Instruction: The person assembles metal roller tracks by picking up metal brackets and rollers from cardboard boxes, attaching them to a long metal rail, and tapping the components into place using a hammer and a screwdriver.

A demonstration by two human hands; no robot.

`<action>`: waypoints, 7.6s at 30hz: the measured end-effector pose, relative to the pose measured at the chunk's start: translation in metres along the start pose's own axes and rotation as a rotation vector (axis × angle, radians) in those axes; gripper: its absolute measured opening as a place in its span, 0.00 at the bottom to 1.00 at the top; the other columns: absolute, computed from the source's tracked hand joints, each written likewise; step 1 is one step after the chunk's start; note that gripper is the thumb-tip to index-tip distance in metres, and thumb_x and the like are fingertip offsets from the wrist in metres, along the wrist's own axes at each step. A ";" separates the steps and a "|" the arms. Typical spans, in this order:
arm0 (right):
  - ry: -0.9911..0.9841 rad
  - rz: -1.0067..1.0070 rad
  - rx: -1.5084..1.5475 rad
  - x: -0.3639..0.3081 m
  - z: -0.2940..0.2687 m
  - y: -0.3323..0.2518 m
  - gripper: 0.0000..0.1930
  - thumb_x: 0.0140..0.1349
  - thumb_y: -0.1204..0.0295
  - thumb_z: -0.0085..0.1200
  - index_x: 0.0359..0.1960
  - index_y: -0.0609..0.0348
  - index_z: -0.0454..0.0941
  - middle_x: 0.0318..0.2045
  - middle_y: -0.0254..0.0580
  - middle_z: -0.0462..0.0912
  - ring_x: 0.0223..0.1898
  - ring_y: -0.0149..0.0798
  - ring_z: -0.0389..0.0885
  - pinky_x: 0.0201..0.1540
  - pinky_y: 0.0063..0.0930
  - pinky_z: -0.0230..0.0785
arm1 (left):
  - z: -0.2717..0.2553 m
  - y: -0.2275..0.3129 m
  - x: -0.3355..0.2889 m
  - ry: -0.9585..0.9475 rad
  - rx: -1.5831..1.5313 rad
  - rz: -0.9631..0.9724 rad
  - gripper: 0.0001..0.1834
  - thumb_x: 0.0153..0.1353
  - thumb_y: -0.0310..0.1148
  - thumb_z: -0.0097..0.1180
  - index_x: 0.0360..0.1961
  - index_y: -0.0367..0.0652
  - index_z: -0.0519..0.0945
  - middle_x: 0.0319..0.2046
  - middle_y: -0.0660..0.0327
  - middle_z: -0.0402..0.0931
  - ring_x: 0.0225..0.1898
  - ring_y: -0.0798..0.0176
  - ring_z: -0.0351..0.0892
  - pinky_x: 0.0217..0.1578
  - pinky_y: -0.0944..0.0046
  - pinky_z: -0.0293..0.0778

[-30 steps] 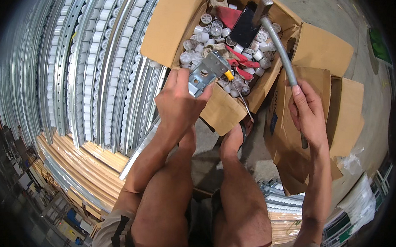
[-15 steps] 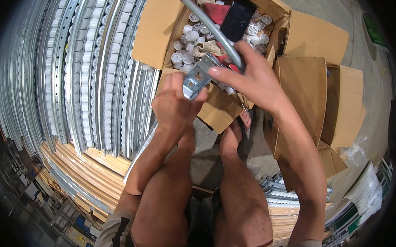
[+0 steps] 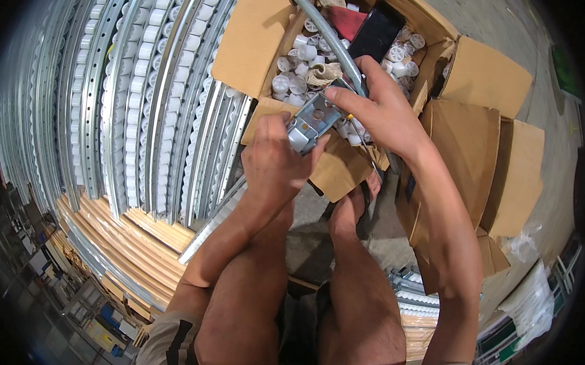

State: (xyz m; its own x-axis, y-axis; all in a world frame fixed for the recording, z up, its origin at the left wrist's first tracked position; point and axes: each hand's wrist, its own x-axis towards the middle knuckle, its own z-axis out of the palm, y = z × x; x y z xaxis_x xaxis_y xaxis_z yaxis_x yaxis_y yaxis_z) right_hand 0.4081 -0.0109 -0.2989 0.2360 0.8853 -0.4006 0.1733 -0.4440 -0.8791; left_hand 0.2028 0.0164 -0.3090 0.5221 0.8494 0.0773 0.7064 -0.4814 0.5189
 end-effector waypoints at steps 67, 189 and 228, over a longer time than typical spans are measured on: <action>0.112 0.147 0.100 -0.019 -0.033 -0.006 0.28 0.70 0.45 0.54 0.47 0.64 0.74 0.26 0.37 0.78 0.27 0.28 0.75 0.29 0.28 0.67 | 0.013 0.001 0.011 0.053 0.137 0.082 0.29 0.45 0.48 0.77 0.45 0.45 0.82 0.28 0.56 0.76 0.23 0.48 0.82 0.19 0.52 0.76; 0.309 -0.048 -0.469 -0.289 -0.078 -0.075 0.16 0.77 0.59 0.43 0.40 0.61 0.69 0.24 0.59 0.79 0.29 0.62 0.80 0.33 0.53 0.69 | -0.238 -0.103 -0.142 -0.173 0.081 0.023 0.28 0.46 0.46 0.79 0.42 0.37 0.83 0.31 0.47 0.83 0.33 0.43 0.84 0.34 0.53 0.77; 0.153 0.031 0.150 -0.284 -0.035 -0.034 0.19 0.78 0.55 0.45 0.32 0.56 0.68 0.19 0.28 0.67 0.20 0.24 0.65 0.21 0.25 0.58 | -0.258 -0.094 -0.142 -0.042 0.170 0.134 0.28 0.46 0.49 0.77 0.43 0.43 0.83 0.34 0.51 0.83 0.35 0.44 0.84 0.34 0.51 0.77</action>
State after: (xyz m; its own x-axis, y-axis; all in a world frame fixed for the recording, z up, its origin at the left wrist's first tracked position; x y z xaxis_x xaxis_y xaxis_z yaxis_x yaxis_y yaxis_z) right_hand 0.3688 -0.2514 -0.1459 0.3830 0.8354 -0.3942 0.0222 -0.4349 -0.9002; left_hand -0.0616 -0.0034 -0.1493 0.6335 0.7674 0.0984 0.6980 -0.6217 0.3553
